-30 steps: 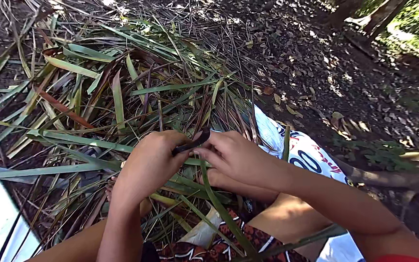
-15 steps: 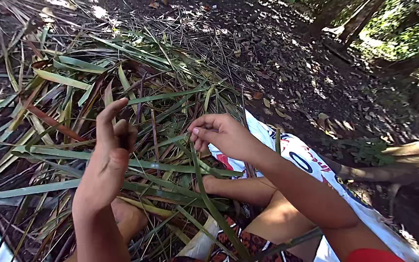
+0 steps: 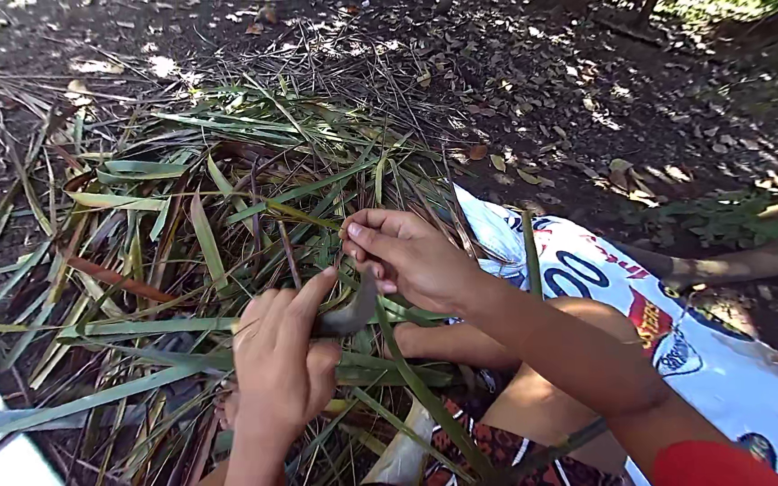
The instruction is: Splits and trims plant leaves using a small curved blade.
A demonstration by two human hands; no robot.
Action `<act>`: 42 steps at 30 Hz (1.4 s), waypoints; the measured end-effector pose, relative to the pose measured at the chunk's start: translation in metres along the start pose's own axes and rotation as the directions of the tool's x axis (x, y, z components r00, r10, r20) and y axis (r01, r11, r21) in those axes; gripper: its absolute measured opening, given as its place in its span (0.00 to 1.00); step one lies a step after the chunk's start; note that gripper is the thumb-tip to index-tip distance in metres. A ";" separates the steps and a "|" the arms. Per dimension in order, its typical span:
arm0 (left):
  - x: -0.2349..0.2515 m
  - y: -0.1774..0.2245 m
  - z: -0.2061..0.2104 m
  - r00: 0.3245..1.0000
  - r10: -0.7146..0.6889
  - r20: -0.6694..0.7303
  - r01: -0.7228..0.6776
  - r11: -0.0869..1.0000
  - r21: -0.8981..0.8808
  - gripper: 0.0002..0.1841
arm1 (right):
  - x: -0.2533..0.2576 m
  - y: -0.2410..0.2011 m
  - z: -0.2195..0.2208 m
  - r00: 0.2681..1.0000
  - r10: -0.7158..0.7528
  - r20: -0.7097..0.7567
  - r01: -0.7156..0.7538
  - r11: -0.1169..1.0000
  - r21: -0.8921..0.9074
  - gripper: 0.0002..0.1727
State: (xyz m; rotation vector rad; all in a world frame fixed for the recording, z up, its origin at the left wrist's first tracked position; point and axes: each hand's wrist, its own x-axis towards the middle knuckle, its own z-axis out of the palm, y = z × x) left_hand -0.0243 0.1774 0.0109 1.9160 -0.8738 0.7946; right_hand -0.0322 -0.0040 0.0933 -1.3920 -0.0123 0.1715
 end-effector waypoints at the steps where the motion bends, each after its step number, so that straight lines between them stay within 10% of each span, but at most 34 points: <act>1: 0.001 -0.002 0.008 0.998 -0.036 0.055 0.037 0.999 -0.015 0.30 | -0.002 0.000 0.001 1.000 -0.002 0.024 0.002 1.000 0.002 0.11; 11: 0.004 -0.020 0.013 0.989 -0.126 0.073 0.144 0.918 -0.368 0.14 | -0.018 0.001 0.002 0.992 -0.053 0.114 0.071 0.984 -0.160 0.09; 22: 0.010 -0.036 -0.017 0.994 -0.062 0.093 0.085 0.959 -0.270 0.18 | -0.018 0.010 -0.012 0.917 -0.240 0.320 0.371 0.806 -0.460 0.07; 27: 0.012 -0.098 -0.066 0.671 -0.631 -0.390 0.488 0.772 -0.407 0.12 | -0.023 0.015 -0.023 0.947 -0.187 0.261 0.295 0.828 -0.477 0.07; 36: 0.013 -0.013 -0.016 0.915 -0.336 0.223 0.403 0.731 -0.551 0.31 | -0.022 0.014 -0.015 0.965 -0.176 0.193 0.254 0.805 -0.536 0.07; 42: 0.012 -0.002 -0.009 0.958 -0.223 0.180 0.281 0.856 -0.434 0.01 | -0.028 0.011 -0.008 0.948 -0.232 0.219 0.318 0.739 -0.594 0.05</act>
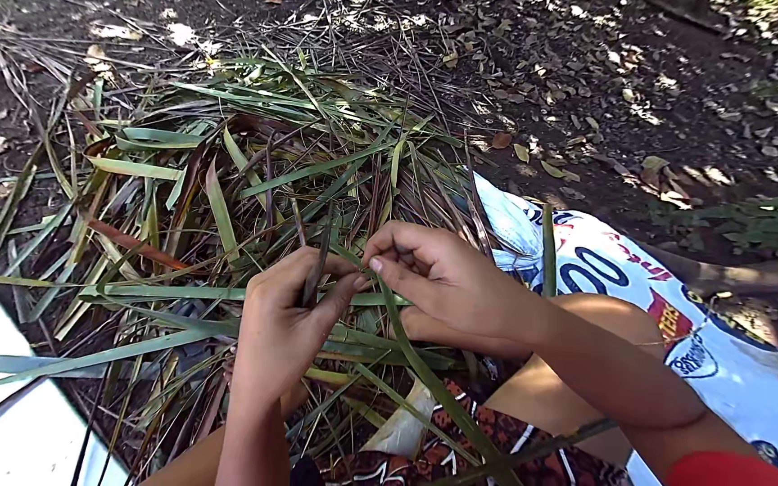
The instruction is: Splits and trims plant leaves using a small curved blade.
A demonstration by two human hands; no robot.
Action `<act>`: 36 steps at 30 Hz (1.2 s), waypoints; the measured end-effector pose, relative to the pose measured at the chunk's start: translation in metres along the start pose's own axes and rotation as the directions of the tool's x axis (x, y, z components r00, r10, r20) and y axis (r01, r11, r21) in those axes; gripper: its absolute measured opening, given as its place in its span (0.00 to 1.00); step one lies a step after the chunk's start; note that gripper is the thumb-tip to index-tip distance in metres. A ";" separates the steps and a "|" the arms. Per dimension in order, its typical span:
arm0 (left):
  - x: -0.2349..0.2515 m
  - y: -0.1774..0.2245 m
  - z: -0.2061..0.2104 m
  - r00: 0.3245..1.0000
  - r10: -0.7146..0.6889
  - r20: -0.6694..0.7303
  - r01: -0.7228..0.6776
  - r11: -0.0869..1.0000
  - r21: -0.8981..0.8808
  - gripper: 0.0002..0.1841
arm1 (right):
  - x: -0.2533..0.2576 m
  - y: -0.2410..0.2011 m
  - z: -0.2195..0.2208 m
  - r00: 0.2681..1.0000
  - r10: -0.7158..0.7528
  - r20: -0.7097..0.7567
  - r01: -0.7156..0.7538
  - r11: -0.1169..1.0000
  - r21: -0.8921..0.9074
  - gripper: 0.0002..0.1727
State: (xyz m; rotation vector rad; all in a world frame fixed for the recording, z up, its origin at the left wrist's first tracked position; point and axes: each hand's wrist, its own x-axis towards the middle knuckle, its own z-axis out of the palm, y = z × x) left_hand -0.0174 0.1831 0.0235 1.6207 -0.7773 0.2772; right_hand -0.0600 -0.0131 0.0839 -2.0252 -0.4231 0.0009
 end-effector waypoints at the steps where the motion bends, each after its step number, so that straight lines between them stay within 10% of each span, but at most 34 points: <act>1: 0.000 -0.001 0.000 1.000 0.018 0.021 -0.018 1.000 0.010 0.01 | -0.001 -0.001 0.000 1.000 0.002 0.007 -0.002 1.000 -0.012 0.05; 18: 0.000 -0.002 -0.023 0.974 0.082 0.212 -0.133 0.962 0.237 0.03 | -0.004 -0.003 -0.019 0.994 -0.087 0.060 0.102 0.943 -0.317 0.05; 26: 0.001 -0.024 -0.073 0.990 -0.136 -0.021 0.120 0.777 0.618 0.04 | -0.013 -0.009 -0.057 0.975 -0.092 -0.203 -0.002 0.908 -0.419 0.05; 36: 0.004 0.008 -0.003 0.995 0.089 -0.035 -0.084 0.988 0.132 0.18 | -0.008 -0.007 -0.041 0.988 -0.082 -0.128 0.035 0.943 -0.332 0.04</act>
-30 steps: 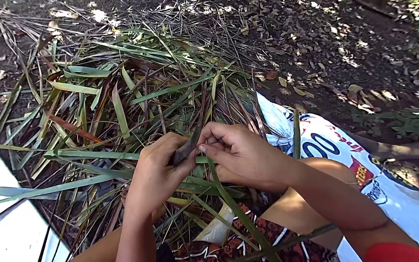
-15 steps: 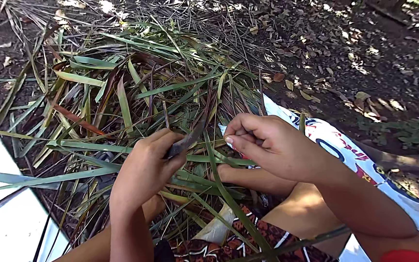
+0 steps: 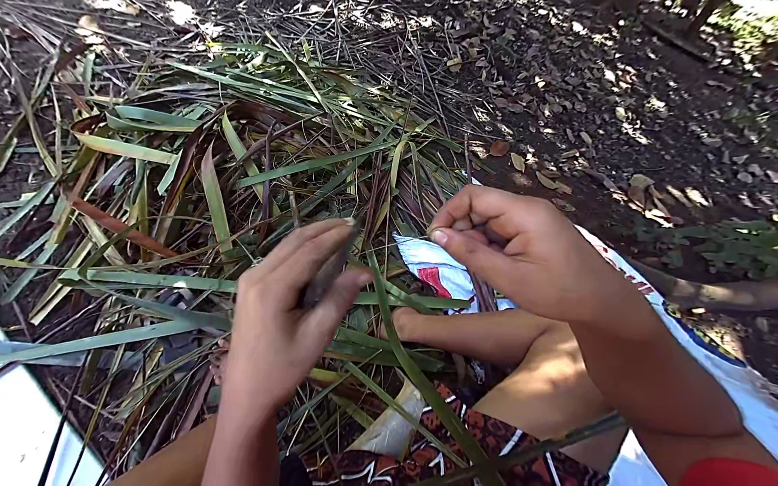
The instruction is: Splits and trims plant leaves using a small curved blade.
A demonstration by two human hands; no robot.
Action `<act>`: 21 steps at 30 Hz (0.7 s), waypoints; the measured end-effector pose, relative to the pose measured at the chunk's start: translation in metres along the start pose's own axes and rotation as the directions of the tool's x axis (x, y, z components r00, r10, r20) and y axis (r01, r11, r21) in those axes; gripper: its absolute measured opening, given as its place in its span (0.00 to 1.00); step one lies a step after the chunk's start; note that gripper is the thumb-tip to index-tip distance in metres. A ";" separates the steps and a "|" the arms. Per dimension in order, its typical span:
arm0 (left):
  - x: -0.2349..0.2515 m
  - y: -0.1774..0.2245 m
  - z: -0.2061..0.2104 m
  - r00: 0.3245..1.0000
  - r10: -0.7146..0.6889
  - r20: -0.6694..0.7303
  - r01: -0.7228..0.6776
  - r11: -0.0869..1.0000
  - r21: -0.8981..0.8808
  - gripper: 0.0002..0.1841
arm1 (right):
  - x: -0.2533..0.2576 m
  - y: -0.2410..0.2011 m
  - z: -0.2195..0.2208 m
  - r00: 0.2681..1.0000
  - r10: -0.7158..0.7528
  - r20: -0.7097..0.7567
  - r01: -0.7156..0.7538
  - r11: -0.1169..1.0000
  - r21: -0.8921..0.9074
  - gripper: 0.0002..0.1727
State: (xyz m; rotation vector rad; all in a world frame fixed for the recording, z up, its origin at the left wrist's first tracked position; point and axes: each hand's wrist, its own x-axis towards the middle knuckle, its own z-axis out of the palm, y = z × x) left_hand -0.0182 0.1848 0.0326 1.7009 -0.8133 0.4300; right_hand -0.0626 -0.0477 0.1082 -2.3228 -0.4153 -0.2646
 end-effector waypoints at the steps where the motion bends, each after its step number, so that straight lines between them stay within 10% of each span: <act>1: 0.000 0.003 0.005 1.000 0.008 0.027 -0.008 1.000 0.007 0.19 | 0.001 -0.001 0.004 1.000 -0.002 0.011 0.002 1.000 0.009 0.04; 21: 0.000 -0.021 0.003 0.951 0.193 -0.241 -0.105 0.936 0.336 0.07 | -0.001 -0.003 0.021 0.994 -0.021 0.107 0.007 0.992 0.127 0.04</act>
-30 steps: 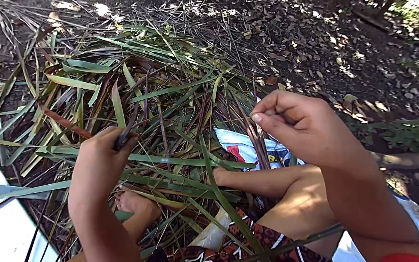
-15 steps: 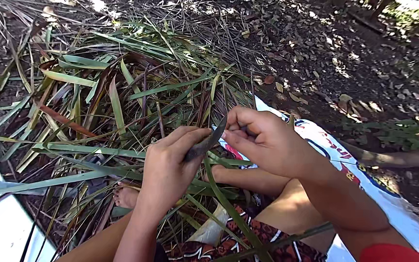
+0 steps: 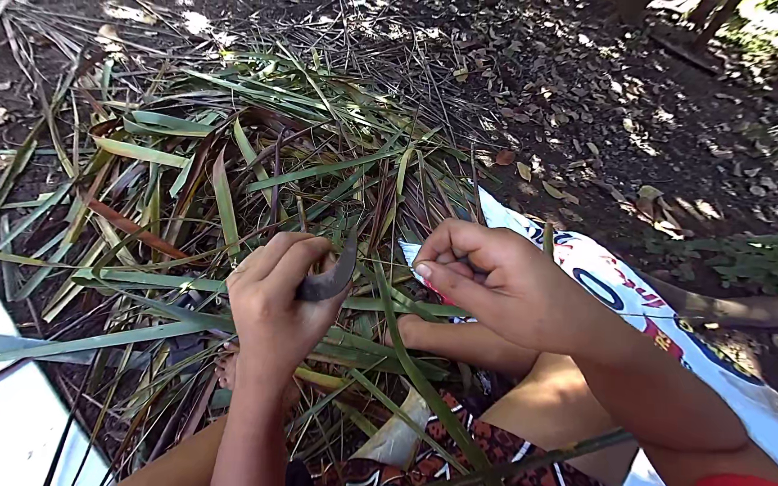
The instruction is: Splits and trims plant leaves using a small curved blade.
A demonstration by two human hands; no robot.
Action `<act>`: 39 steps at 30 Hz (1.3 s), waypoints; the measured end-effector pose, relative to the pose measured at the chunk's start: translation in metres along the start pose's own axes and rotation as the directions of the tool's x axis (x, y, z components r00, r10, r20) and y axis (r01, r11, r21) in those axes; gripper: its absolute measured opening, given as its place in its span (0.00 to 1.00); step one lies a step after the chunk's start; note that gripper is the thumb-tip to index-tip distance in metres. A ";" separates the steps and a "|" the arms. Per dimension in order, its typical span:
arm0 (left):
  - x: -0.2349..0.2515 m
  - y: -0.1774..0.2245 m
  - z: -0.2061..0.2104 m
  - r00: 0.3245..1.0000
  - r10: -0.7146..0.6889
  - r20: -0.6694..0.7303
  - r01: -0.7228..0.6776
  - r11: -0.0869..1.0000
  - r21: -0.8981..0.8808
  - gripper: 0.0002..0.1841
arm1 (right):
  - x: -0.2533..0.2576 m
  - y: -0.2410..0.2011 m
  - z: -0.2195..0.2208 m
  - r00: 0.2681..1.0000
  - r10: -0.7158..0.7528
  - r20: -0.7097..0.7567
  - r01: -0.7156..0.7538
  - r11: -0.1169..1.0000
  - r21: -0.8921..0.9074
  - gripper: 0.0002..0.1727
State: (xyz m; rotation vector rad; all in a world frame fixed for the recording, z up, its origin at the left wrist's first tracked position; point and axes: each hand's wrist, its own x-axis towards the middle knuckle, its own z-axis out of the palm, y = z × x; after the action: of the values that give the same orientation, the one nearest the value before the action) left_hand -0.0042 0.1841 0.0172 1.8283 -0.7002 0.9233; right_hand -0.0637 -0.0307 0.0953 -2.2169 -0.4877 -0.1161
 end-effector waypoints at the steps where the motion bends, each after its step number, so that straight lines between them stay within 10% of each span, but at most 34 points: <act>1: 0.000 -0.002 0.000 1.000 -0.010 -0.003 0.010 1.000 0.013 0.08 | 0.000 0.000 0.001 1.000 0.001 -0.004 -0.001 1.000 -0.005 0.04; 6: -0.002 -0.049 -0.045 0.974 -0.222 -0.046 0.226 0.941 0.251 0.15 | -0.007 0.001 -0.016 0.988 0.024 -0.154 -0.039 0.995 -0.093 0.03; 11: 0.003 -0.028 -0.032 0.891 -0.452 0.032 0.451 0.892 0.045 0.13 | -0.008 0.003 -0.015 0.986 0.080 -0.148 -0.086 0.996 -0.037 0.03; 20: -0.007 0.042 0.007 0.966 0.009 0.257 -0.018 0.999 0.033 0.12 | 0.005 0.001 0.005 0.995 0.103 -0.012 -0.101 0.989 0.104 0.01; 26: -0.010 0.035 0.013 0.984 0.011 0.179 -0.012 1.000 0.006 0.07 | 0.006 0.005 0.004 0.973 0.204 0.110 -0.231 0.895 0.382 0.06; 39: -0.009 0.028 0.023 0.978 -0.027 0.205 0.034 0.999 -0.029 0.07 | 0.000 -0.001 0.012 0.991 0.135 -0.002 -0.134 0.990 0.048 0.02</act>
State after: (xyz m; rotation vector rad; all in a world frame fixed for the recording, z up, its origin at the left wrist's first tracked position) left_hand -0.0239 0.1528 0.0173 1.9169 -0.8070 0.7054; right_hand -0.0653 -0.0207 0.0881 -2.1948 -0.3330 -0.0389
